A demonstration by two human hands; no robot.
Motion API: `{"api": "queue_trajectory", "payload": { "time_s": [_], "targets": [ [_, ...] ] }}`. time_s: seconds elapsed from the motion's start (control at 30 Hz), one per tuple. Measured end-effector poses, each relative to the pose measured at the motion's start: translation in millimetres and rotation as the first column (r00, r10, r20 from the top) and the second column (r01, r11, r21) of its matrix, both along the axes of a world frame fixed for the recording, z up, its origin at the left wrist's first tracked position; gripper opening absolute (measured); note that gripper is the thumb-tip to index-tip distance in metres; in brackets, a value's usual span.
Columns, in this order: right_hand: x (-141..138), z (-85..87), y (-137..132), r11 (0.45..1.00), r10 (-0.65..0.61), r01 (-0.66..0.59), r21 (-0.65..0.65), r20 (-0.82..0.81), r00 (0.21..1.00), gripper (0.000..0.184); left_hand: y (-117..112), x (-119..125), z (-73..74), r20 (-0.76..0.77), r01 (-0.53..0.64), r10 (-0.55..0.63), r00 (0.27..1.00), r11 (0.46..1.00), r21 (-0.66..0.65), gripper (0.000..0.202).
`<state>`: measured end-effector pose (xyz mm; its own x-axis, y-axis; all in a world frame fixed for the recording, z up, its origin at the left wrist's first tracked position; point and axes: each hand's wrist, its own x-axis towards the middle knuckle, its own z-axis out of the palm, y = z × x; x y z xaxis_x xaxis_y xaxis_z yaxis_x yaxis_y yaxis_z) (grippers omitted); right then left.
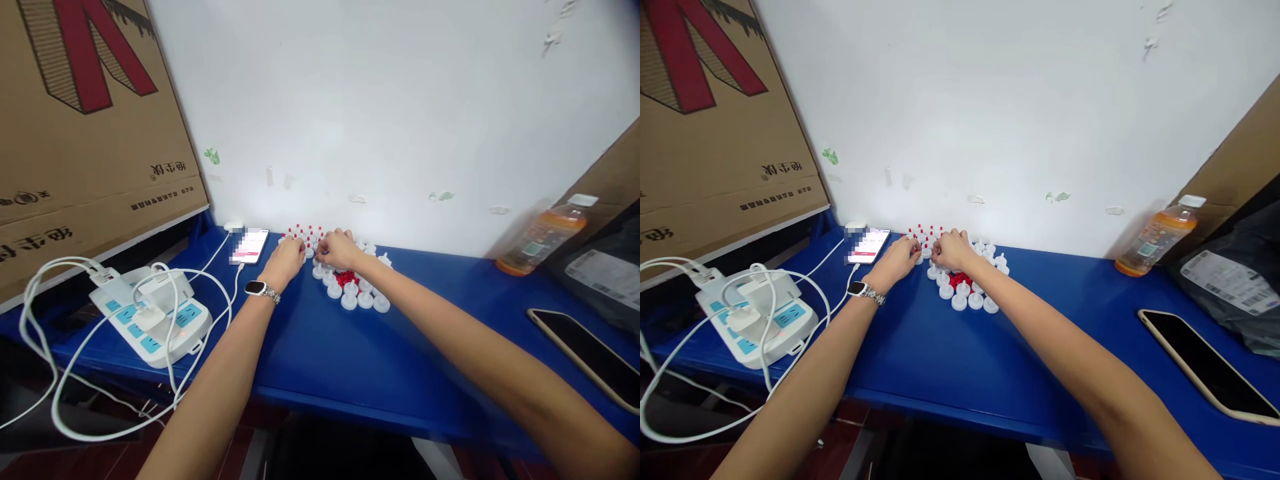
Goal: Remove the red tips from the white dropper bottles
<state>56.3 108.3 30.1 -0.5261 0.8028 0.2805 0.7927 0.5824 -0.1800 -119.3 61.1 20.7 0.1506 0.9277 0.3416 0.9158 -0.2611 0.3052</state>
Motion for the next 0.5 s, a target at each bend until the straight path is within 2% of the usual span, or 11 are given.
{"api": "queue_trajectory", "payload": {
  "time_s": [0.1, 0.2, 0.33, 0.43, 0.5],
  "targets": [
    [4, 3.3, -3, 1.000, -0.018, 0.019, 0.007, -0.056, 0.998, 0.013, 3, -6, 2.4, 0.079, 0.023, -0.025, 0.997, 0.999, 0.023, 0.015],
    [13, 10.4, -15, 1.000, -0.016, 0.020, 0.012, -0.232, 0.973, 0.025, -2, -8, 13.8, 0.245, 0.063, -0.079, 0.966, 0.995, 0.072, 0.011],
    [30, 17.9, -47, 0.987, 0.137, -0.161, -0.001, -0.512, 0.848, 0.040, -18, 10, 31.1, 0.507, 0.236, -0.268, 0.819, 0.963, 0.128, 0.019],
    [46, 15.7, -71, 0.985, 0.107, -0.170, -0.042, -0.628, 0.771, 0.026, -29, 34, 32.9, 0.537, 0.352, -0.378, 0.754, 0.923, 0.157, 0.023],
    [59, 10.6, -81, 0.982, 0.051, -0.165, -0.096, -0.700, 0.712, 0.025, -33, 48, 29.4, 0.449, 0.414, -0.443, 0.776, 0.895, 0.168, 0.024]
  ]
}}
